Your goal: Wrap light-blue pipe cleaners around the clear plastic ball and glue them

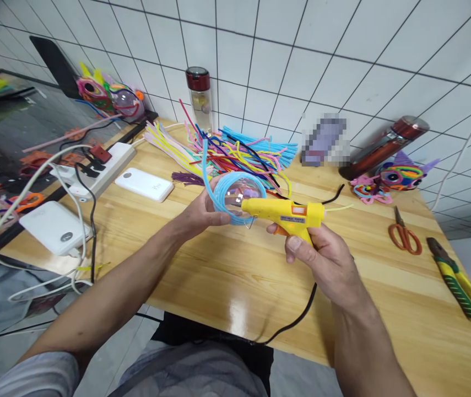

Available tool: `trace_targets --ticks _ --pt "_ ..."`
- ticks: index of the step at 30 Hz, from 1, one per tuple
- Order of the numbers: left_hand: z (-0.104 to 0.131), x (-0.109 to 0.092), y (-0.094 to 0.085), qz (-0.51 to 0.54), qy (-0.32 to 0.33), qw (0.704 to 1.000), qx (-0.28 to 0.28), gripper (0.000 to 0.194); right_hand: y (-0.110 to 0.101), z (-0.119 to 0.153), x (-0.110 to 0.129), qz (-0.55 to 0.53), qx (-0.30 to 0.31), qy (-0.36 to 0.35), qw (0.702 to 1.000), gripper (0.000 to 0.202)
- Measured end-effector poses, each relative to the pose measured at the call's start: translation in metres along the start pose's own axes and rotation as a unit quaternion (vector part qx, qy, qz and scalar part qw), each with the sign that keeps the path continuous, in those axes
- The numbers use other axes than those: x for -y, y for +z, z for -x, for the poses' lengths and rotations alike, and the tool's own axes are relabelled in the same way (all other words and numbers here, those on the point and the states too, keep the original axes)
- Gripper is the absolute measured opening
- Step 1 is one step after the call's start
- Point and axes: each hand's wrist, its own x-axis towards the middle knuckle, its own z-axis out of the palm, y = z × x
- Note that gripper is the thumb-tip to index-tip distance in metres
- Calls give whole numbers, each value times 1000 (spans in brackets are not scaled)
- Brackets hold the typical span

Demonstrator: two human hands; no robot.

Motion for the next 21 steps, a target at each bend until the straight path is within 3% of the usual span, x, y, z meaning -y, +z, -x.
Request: trace_targets --ticks 5,10,18,21 --pt "-2 2 -2 -22 -1 1000 -8 109 -3 2 3 19 -13 -18 1000 29" --pt "-2 8 -6 -63 -11 998 -17 102 -6 8 6 121 -18 -46 991 26" --pt "-2 6 -6 -80 -2 997 -11 101 -13 16 4 325 -15 -127 937 31" --pt "-3 6 -5 -78 -4 997 -3 103 -14 16 1 350 -12 -133 927 32"
